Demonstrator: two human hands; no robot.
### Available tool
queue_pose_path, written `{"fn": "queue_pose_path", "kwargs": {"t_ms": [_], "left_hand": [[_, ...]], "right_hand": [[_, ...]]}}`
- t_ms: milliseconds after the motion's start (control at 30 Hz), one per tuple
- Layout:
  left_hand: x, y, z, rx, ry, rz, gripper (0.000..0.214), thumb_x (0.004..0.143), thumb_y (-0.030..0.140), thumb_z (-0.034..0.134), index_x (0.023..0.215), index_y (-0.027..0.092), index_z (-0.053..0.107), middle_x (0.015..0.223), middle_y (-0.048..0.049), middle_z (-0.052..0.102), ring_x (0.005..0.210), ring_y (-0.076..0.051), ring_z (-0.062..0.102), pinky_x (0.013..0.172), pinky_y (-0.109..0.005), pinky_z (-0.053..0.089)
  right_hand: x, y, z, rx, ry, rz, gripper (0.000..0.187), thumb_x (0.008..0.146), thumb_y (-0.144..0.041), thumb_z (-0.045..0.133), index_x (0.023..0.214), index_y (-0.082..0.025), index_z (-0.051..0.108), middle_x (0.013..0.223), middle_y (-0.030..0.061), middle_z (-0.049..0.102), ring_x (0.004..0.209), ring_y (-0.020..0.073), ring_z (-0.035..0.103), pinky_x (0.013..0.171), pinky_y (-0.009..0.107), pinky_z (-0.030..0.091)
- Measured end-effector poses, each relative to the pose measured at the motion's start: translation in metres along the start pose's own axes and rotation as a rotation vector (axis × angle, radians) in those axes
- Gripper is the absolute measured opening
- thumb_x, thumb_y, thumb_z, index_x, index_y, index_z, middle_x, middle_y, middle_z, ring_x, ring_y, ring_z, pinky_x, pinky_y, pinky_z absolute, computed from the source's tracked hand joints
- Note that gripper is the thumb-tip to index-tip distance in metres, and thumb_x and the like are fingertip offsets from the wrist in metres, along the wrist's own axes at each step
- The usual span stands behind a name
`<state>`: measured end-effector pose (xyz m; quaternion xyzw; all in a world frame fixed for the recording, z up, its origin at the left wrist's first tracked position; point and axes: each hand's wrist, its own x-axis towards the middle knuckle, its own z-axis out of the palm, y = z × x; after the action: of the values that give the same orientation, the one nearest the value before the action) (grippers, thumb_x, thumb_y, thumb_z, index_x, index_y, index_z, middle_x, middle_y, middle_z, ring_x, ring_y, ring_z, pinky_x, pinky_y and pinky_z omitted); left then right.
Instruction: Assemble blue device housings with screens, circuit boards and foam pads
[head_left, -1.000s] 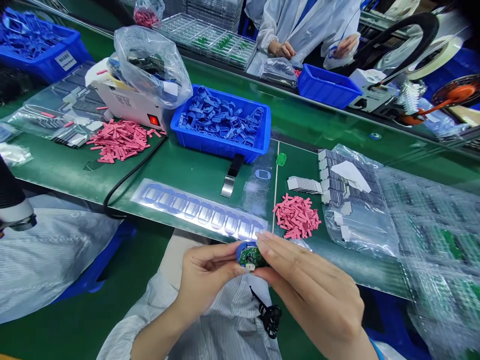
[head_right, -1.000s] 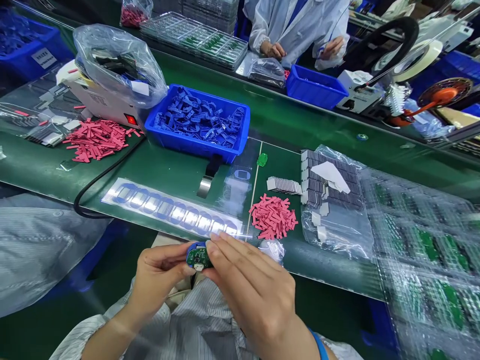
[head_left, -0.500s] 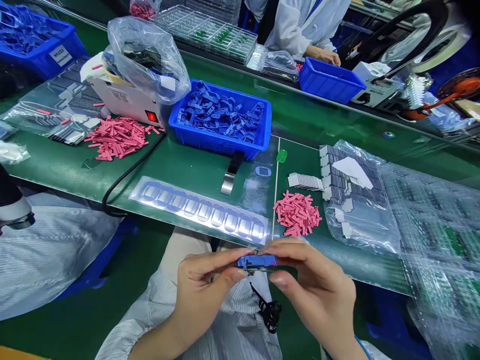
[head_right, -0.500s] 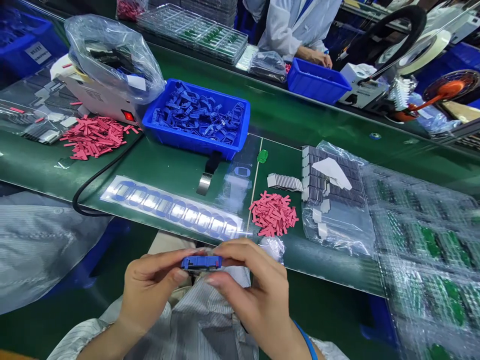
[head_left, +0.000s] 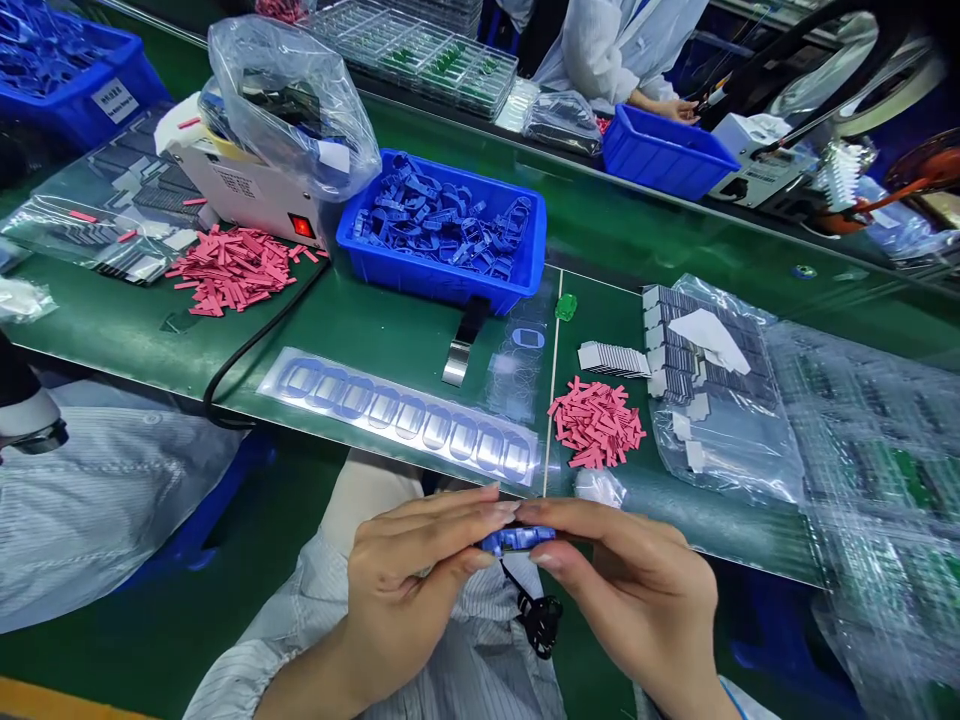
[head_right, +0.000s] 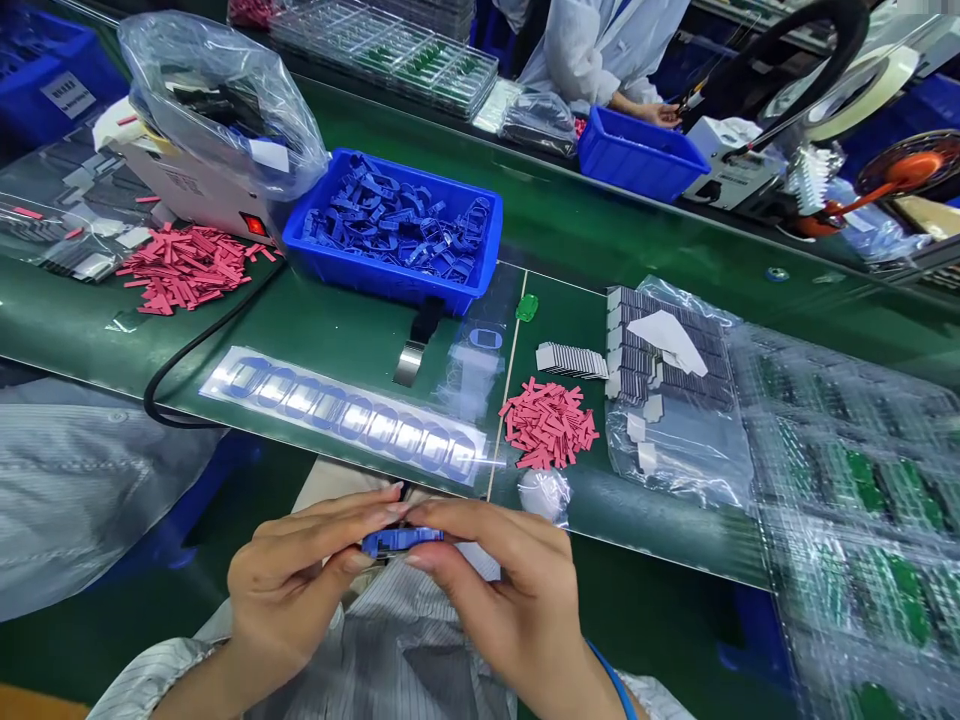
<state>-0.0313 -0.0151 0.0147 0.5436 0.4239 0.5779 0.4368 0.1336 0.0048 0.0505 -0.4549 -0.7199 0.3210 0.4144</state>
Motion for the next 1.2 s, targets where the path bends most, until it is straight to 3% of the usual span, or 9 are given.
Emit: {"fn": "queue_pose_path", "kwargs": {"t_ms": [133,267,433,533,700,800,933,1033,1200], "left_hand": [[0.000,0.000,0.002,-0.010,0.028,-0.076,0.031,0.078,0.014,0.068,0.101,0.034,0.072,0.094,0.0019,0.078,0.087,-0.022,0.074,0.078,-0.030,0.062],[0.001,0.000,0.005,-0.079,0.068,-0.161,0.027,0.078,0.017,0.069,0.097,0.035,0.074,0.093,0.0033,0.078,0.084,-0.019,0.074,0.077,-0.025,0.061],[0.001,0.004,0.005,-0.083,0.023,-0.125,0.028,0.077,0.015,0.070,0.098,0.033,0.074,0.090,0.0014,0.078,0.082,-0.020,0.074,0.074,-0.027,0.062],[0.004,0.003,0.004,-0.098,-0.007,-0.183,0.024,0.079,0.019,0.068,0.097,0.033,0.075,0.087,0.0004,0.079,0.078,-0.020,0.075,0.069,-0.026,0.062],[0.008,-0.004,0.000,-0.062,-0.140,-0.155,0.056,0.062,0.018,0.083,0.113,0.034,0.067,0.100,-0.0007,0.077,0.087,-0.024,0.073,0.078,-0.028,0.060],[0.009,-0.005,0.000,0.013,-0.122,-0.122,0.049,0.065,0.010,0.079,0.106,0.036,0.071,0.092,0.0014,0.078,0.078,-0.021,0.075,0.070,-0.025,0.062],[0.008,-0.004,0.002,-0.011,-0.099,-0.163,0.046,0.063,0.010,0.080,0.101,0.036,0.072,0.088,0.0022,0.079,0.075,-0.021,0.075,0.067,-0.025,0.062],[0.008,-0.005,0.004,-0.042,-0.087,-0.179,0.044,0.063,0.012,0.081,0.099,0.035,0.073,0.086,0.0013,0.079,0.072,-0.022,0.075,0.064,-0.026,0.062],[0.011,-0.007,0.007,-0.019,-0.093,-0.138,0.045,0.062,0.012,0.081,0.098,0.038,0.073,0.086,0.0031,0.079,0.071,-0.020,0.075,0.065,-0.023,0.062]], "right_hand": [[0.000,0.005,0.000,0.019,-0.028,0.039,0.006,0.085,-0.025,0.063,0.087,-0.023,0.068,0.074,0.0002,0.075,0.059,0.0140,0.070,0.056,0.020,0.059],[-0.001,0.014,-0.005,0.150,-0.148,0.072,0.018,0.083,-0.037,0.065,0.096,-0.024,0.067,0.079,0.0001,0.075,0.067,0.0139,0.071,0.060,0.020,0.059],[-0.007,0.014,-0.006,0.120,-0.053,0.035,0.021,0.079,-0.015,0.068,0.097,-0.026,0.068,0.082,-0.0016,0.076,0.068,0.0141,0.072,0.063,0.021,0.059],[-0.008,0.014,-0.005,0.177,-0.028,0.113,0.015,0.079,-0.014,0.066,0.091,-0.023,0.070,0.078,0.0004,0.076,0.061,0.0147,0.071,0.056,0.022,0.059],[-0.010,0.023,-0.004,0.394,-0.087,0.293,0.015,0.085,-0.026,0.062,0.099,-0.023,0.064,0.058,-0.0028,0.070,0.050,0.0132,0.067,0.048,0.019,0.055],[-0.014,0.028,-0.006,0.341,-0.070,0.231,0.017,0.087,-0.031,0.060,0.103,-0.026,0.065,0.074,-0.0002,0.074,0.056,0.0115,0.068,0.051,0.018,0.055],[-0.017,0.032,-0.011,0.165,-0.068,0.054,0.030,0.080,-0.033,0.069,0.109,-0.029,0.066,0.095,0.0030,0.073,0.082,0.0166,0.069,0.066,0.025,0.059],[-0.017,0.035,-0.016,0.107,-0.089,-0.028,0.037,0.077,-0.027,0.072,0.114,-0.029,0.064,0.103,0.0043,0.070,0.095,0.0195,0.067,0.079,0.032,0.059],[-0.015,0.036,-0.020,0.022,-0.112,-0.104,0.039,0.080,-0.023,0.069,0.118,-0.026,0.060,0.109,0.0053,0.069,0.099,0.0177,0.067,0.083,0.030,0.058]]}}
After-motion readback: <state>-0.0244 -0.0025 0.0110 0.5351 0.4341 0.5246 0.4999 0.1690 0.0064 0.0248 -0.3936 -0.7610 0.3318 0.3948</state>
